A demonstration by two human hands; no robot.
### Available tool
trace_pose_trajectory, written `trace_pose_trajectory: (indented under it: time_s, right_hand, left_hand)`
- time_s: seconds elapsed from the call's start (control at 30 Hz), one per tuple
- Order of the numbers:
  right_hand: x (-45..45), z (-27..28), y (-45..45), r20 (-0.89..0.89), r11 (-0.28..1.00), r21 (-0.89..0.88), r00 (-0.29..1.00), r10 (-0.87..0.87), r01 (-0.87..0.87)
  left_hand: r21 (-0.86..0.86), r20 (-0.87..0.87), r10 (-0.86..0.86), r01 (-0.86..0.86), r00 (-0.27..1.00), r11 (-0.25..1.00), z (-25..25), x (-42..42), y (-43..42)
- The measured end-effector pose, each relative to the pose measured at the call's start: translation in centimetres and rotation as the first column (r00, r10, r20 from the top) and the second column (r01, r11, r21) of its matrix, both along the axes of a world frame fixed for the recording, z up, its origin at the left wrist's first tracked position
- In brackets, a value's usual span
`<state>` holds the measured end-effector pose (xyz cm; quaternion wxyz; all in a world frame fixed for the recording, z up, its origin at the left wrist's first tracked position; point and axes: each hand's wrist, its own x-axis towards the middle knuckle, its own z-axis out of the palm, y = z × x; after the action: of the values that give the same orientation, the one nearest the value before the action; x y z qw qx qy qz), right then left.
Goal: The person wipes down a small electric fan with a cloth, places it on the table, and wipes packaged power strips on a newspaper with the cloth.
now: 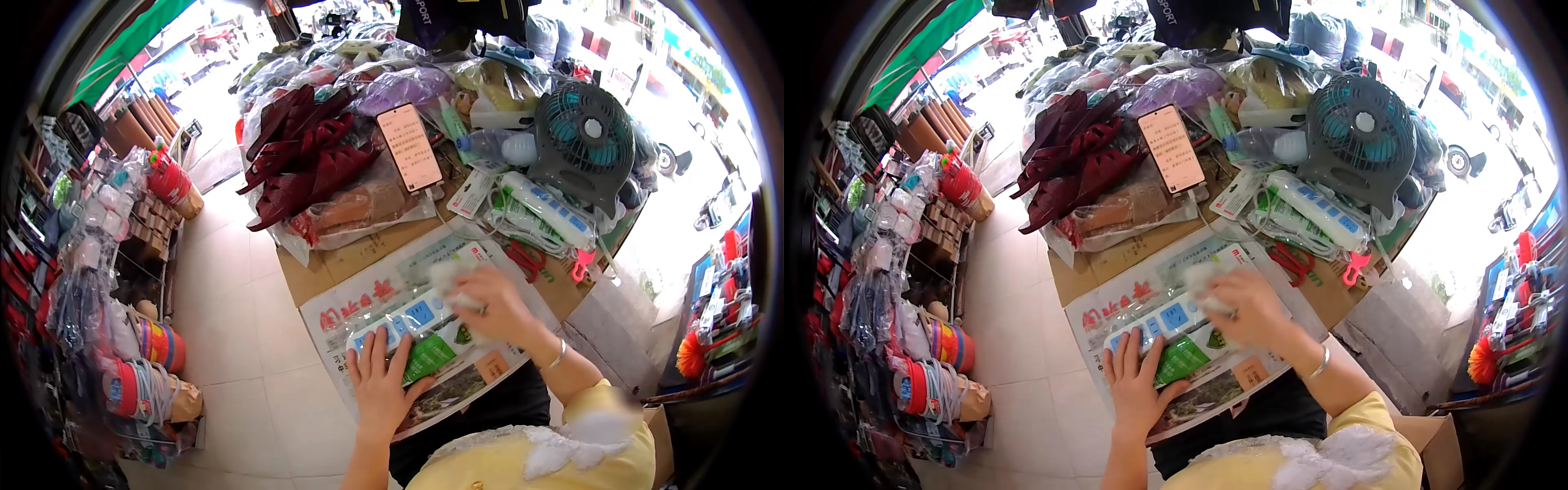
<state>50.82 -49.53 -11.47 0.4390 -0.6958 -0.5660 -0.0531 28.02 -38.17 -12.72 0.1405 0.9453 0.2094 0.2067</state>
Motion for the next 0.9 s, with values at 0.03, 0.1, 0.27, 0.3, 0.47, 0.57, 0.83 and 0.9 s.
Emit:
trace_pose_trajectory:
  time_s: [0.03,0.1,0.27,0.3,0.47,0.57,0.83,0.9]
  right_hand:
    - [-0.9,0.9,0.0,0.02,0.992,-0.043,0.993,0.116,-0.115]
    - [-0.6,1.9,0.2,0.048,0.979,-0.114,0.984,0.173,-0.167]
    - [4.1,0.8,3.0,0.069,0.973,-0.157,0.98,0.184,-0.172]
    - [4.0,1.5,2.9,-0.016,0.944,-0.296,0.989,0.144,-0.142]
    - [1.2,3.8,-0.7,-0.09,0.812,-0.568,0.991,0.1,-0.133]
    - [-1.5,2.8,-2.9,-0.294,0.805,-0.47,0.924,0.243,-0.362]
    - [-4.0,1.6,-0.8,0.076,0.757,-0.059,0.753,0.653,-0.651]
    - [-4.3,0.5,1.1,0.182,0.702,-0.134,0.679,0.711,-0.7]
  left_hand:
    - [0.0,0.001,0.0,0.0,1.0,1.0,-0.1,0.0,0.0]
    - [0.011,0.003,-0.026,0.026,1.0,1.0,-0.4,-0.2,0.3]
    - [0.005,0.006,-0.081,0.081,0.997,0.997,0.0,-0.2,0.6]
    - [-0.021,0.009,-0.094,0.094,0.996,0.995,0.2,-0.3,0.8]
    - [0.064,-0.091,0.001,0.005,0.996,0.998,1.8,-1.8,4.3]
    - [0.22,0.029,0.22,-0.221,0.975,0.95,0.8,-1.8,6.2]
    - [-0.222,0.088,0.037,-0.017,0.995,0.975,1.2,-0.5,1.2]
    - [-0.28,0.151,0.03,0.014,0.988,0.96,0.0,-1.1,2.1]
